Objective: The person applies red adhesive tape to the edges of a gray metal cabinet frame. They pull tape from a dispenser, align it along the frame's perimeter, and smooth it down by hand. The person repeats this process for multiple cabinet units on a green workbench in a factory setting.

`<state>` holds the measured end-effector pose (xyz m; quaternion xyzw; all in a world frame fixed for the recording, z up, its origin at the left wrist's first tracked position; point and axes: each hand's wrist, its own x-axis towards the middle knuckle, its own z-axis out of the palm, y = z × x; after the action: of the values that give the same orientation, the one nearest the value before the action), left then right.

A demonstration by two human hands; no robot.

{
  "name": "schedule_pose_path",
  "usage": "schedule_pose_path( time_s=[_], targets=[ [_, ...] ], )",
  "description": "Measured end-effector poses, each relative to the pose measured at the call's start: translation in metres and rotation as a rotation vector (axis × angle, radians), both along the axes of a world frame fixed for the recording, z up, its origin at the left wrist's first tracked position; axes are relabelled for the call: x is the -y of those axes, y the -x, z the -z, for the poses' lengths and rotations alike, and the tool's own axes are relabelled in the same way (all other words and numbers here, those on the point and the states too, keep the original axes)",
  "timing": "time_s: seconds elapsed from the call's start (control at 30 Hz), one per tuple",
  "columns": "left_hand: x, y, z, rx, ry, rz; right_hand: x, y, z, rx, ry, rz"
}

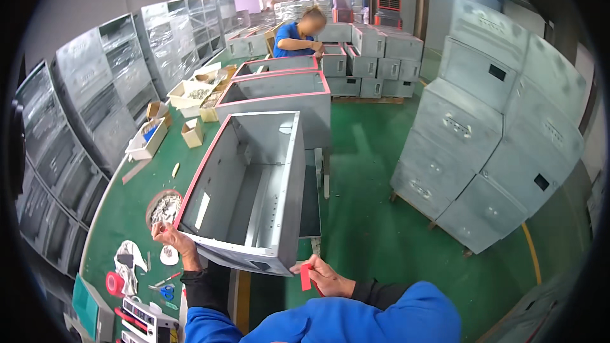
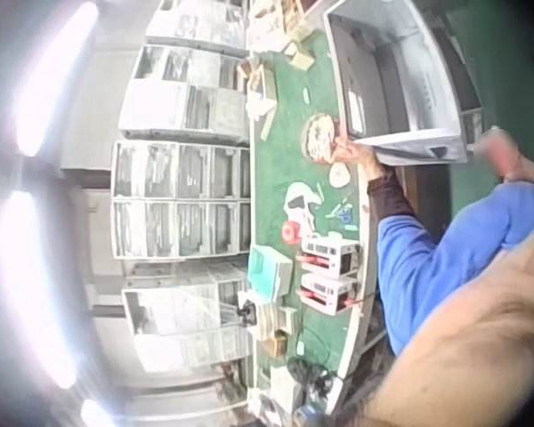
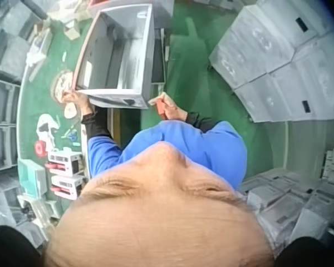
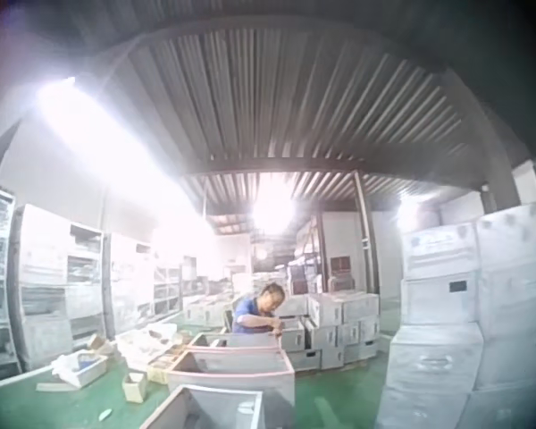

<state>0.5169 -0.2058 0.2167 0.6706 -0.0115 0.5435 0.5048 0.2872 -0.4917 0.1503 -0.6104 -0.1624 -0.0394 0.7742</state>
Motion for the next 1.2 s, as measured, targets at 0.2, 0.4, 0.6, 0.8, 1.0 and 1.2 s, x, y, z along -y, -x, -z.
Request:
schedule_pose_path(
  time_s=[0.2, 0.4, 0.6, 0.8, 1.0, 1.2],
  targets=[
    [0.066, 0.072, -0.055, -0.18, 0.107, 0.968, -0.008, -0.061, -0.122, 0.342, -0.241, -0.26],
    [0.113, 0.119, -0.103, -0.778, 0.05, 1.628, 0.019, -0.183, -0.253, 0.661, -0.129, -0.073],
    [0.133, 0.059, -0.129, -0.689, -0.049, 1.228, 0.062, -0.337, -0.287, 0.596, -0.477, -0.012],
    [0.166, 0.005, -0.134, -0.879, 0.132, 1.261, 0.079, -0.453, -0.249, 0.527, -0.441, 0.12],
    [0.178, 0.025, -0.135, -0.872, -0.212, 0.89, 0.096, -0.46, -0.188, 0.55, -0.215, 0.008],
    [0.192, 0.055, -0.184, -0.281, -1.164, 0.026, 0.068, -0.347, -0.163, 0.942, 0.531, -0.312]
  ],
)
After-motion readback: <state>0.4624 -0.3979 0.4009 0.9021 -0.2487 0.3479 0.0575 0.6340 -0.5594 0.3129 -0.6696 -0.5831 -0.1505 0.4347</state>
